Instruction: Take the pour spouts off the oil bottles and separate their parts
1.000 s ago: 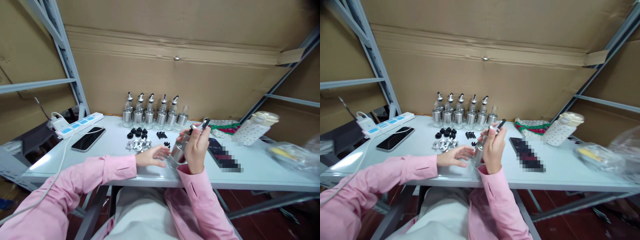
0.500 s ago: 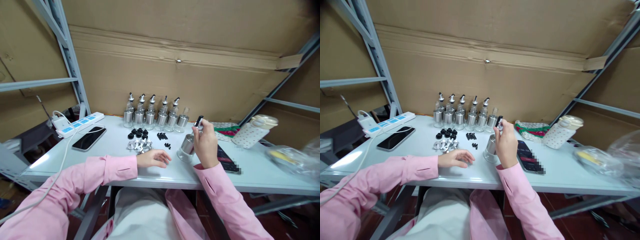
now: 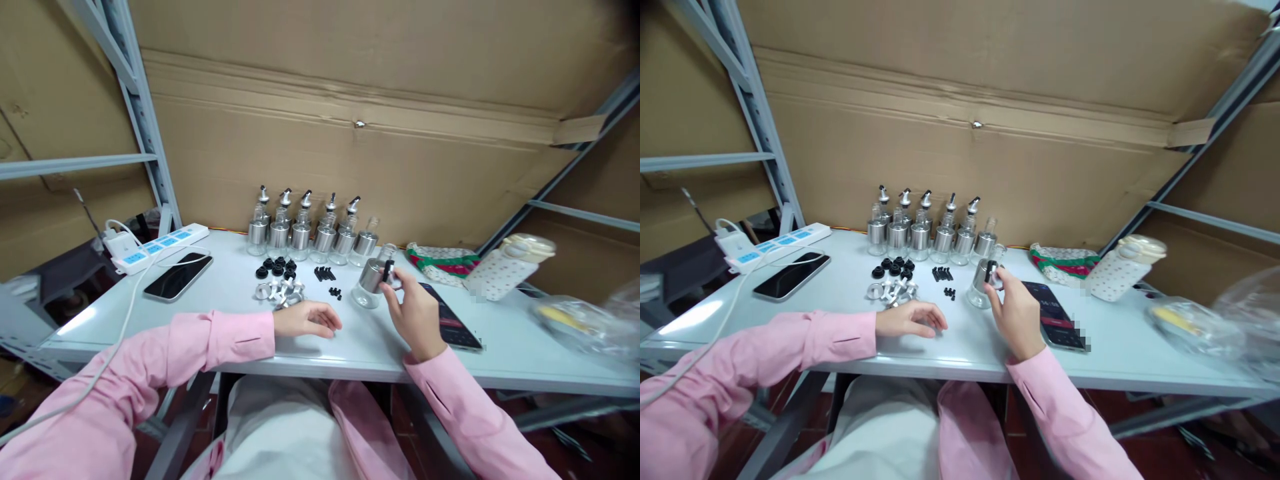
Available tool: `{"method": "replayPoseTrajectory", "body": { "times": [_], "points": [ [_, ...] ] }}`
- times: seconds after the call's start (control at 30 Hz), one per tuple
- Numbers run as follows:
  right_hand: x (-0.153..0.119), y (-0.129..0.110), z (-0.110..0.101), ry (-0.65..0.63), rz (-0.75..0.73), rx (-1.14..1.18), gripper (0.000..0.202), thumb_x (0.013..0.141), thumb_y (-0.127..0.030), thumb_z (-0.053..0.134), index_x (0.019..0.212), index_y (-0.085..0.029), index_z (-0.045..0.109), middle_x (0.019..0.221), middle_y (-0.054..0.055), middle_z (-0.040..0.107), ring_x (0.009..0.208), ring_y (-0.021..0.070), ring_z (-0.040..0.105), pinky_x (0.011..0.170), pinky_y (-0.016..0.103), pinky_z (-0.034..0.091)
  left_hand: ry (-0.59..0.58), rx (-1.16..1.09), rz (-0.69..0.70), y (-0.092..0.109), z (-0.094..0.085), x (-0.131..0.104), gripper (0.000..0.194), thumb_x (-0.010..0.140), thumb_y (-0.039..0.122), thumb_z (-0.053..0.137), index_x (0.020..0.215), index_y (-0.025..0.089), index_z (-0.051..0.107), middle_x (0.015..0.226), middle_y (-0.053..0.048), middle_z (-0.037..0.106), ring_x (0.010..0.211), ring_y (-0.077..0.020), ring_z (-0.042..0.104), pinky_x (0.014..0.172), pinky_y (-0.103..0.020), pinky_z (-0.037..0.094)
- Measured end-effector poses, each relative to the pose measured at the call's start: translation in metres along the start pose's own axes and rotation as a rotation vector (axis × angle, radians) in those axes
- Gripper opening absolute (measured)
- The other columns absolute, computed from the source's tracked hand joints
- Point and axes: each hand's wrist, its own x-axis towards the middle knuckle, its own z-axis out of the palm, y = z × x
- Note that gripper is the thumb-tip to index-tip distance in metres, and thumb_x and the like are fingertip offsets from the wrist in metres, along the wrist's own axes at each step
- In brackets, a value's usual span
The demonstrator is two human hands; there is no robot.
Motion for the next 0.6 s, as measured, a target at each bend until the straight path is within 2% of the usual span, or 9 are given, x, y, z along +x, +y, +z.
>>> {"method": "replayPoseTrajectory", "body": {
  "times": [0.13,0.2,0.3,0.37,0.47,0.6],
  "points": [
    [0.019,0.009,0.006,-0.244,0.194,0.171,0.044,0.089,-0.05,0.033,0.112,-0.017,0.049,0.076,0.007,0.063,0.062,0.0205,0.058,0.061,0.031,0.043,-0.001,-0.004,0.001,-0.001,0.0,0.001,0.036,0.063,0.035,0.076,0.088,0.013,0.062,0.093,-0.006,0.064,0.087,-0.013,0.058,0.088,-0.032,0.041],
    [0.032,0.02,0.014,-0.304,0.275,0.294,0.046,0.087,-0.055,0.033,0.11,-0.018,0.047,0.079,0.007,0.062,0.065,0.02,0.057,0.063,0.033,0.045,-0.001,-0.005,0.005,-0.001,-0.001,0.001,0.035,0.063,0.034,0.075,0.088,0.013,0.062,0.092,-0.006,0.064,0.086,-0.0129,0.058,0.088,-0.032,0.041],
    [0.05,0.037,0.031,-0.305,0.457,0.475,0.047,0.083,-0.061,0.034,0.107,-0.022,0.043,0.095,0.008,0.059,0.079,0.0203,0.056,0.066,0.034,0.048,0.001,0.0,0.005,-0.002,-0.001,0.002,0.034,0.064,0.033,0.075,0.088,0.013,0.062,0.092,-0.006,0.064,0.085,-0.0123,0.058,0.087,-0.032,0.042],
    [0.061,0.044,0.044,-0.288,0.651,0.577,0.046,0.082,-0.063,0.032,0.105,-0.024,0.041,0.109,0.009,0.054,0.088,0.02,0.053,0.064,0.033,0.049,0.008,-0.001,-0.001,-0.002,0.0,0.002,0.032,0.064,0.033,0.075,0.087,0.013,0.062,0.091,-0.006,0.064,0.083,-0.0119,0.058,0.086,-0.031,0.043],
    [0.077,0.047,0.062,-0.273,0.923,0.694,0.037,0.084,-0.057,0.033,0.106,-0.027,0.037,0.115,0.006,0.049,0.084,0.0159,0.052,0.063,0.033,0.051,0.017,-0.005,-0.01,-0.002,0.001,0.001,0.031,0.064,0.032,0.075,0.086,0.013,0.062,0.09,-0.005,0.064,0.081,-0.0111,0.058,0.084,-0.03,0.044],
    [0.093,0.045,0.08,-0.229,1.023,0.792,0.022,0.089,-0.043,0.03,0.106,-0.028,0.033,0.114,0.004,0.048,0.076,0.0124,0.051,0.064,0.033,0.052,0.023,-0.01,-0.014,-0.001,0.001,0.001,0.031,0.064,0.032,0.075,0.085,0.013,0.062,0.089,-0.005,0.064,0.08,-0.0103,0.058,0.085,-0.029,0.044]
  ]
}}
